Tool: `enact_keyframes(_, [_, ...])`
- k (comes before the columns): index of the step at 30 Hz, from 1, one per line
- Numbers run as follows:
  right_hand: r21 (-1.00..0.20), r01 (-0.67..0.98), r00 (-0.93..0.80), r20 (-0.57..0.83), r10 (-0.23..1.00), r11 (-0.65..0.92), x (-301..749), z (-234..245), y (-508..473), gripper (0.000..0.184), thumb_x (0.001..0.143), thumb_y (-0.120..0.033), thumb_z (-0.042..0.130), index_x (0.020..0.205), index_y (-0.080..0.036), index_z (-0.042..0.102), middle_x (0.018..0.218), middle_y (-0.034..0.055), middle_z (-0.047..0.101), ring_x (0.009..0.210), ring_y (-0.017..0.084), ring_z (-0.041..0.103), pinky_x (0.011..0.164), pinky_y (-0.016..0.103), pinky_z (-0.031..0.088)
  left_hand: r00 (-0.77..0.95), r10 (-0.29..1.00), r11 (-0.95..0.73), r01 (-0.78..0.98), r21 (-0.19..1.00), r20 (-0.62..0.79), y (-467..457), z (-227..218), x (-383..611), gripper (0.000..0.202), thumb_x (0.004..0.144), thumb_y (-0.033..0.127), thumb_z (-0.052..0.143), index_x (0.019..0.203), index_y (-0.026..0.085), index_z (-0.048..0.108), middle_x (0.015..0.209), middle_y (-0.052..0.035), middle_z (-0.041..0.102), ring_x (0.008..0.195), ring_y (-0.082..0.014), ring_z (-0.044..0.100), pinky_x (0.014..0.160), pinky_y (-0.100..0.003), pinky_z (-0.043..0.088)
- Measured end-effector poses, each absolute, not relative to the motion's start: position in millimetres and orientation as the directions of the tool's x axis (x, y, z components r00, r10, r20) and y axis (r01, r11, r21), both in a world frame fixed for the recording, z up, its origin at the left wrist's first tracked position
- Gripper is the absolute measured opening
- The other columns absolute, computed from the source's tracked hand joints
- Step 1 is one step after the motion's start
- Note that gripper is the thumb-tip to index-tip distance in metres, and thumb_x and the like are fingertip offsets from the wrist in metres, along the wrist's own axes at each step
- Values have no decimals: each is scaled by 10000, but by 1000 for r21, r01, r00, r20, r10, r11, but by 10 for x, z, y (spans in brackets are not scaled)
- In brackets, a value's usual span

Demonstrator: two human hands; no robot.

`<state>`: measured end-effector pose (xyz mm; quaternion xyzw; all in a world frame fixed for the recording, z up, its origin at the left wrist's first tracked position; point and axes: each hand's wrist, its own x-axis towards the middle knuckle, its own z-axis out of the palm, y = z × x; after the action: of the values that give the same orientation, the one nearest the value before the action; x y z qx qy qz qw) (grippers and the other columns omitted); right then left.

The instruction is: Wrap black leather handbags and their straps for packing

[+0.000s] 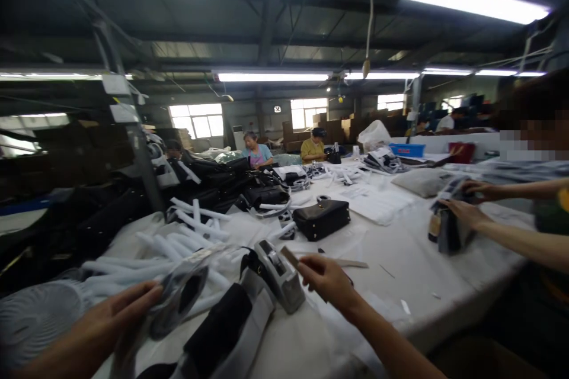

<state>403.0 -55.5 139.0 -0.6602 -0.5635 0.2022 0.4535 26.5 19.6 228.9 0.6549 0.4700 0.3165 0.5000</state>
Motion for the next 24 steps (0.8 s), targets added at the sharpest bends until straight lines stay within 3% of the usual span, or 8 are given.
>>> enact_keyframes(2, [-950,295,57,129,990,107,3508,1511,-654,384,836,-517,641,923,-154,731,660,32,665,563,154,603,511,238,447,385,921,-49,249,967,-53,117,2351,331,511,663,679,723,896,223,728,762,-7,712,820,-252,659,734,-289,512])
enact_keyframes(4, [-984,151,-56,83,995,90,3054,1625,-701,363,792,-498,707,864,-145,753,602,17,627,512,123,536,491,224,400,410,910,-45,234,971,-56,62,2386,364,510,693,666,706,911,205,717,755,-18,705,813,-249,653,725,-291,499])
enact_keyframes(9, [-992,-15,-13,124,992,123,2421,1866,-537,386,731,-514,773,781,-131,769,571,-14,546,514,88,424,487,218,289,457,889,-82,245,966,-40,1,2406,346,505,700,649,719,930,199,713,818,-25,727,824,-242,655,701,-280,484])
enact_keyframes(14, [-956,-241,-49,183,982,166,2202,1984,-394,364,679,-462,823,752,-111,756,584,-34,507,535,65,373,526,214,272,498,867,-99,217,971,-23,-1,2399,329,490,698,623,748,909,182,718,798,-27,734,764,-214,657,695,-274,485])
enact_keyframes(20, [-842,-534,-237,60,970,-79,2170,2068,-489,214,607,-195,734,795,-94,714,574,-29,519,492,59,379,472,196,235,538,843,-148,222,964,5,20,2378,344,529,707,647,731,911,162,676,792,-45,747,731,-225,672,650,-281,481])
enact_keyframes(24, [-743,-647,-322,63,945,-171,2227,2140,-568,214,631,-170,728,822,-75,704,624,-16,538,543,64,456,494,166,296,566,824,-160,216,963,10,-18,2415,359,510,738,635,715,927,168,640,786,-59,759,719,-222,681,625,-269,455])
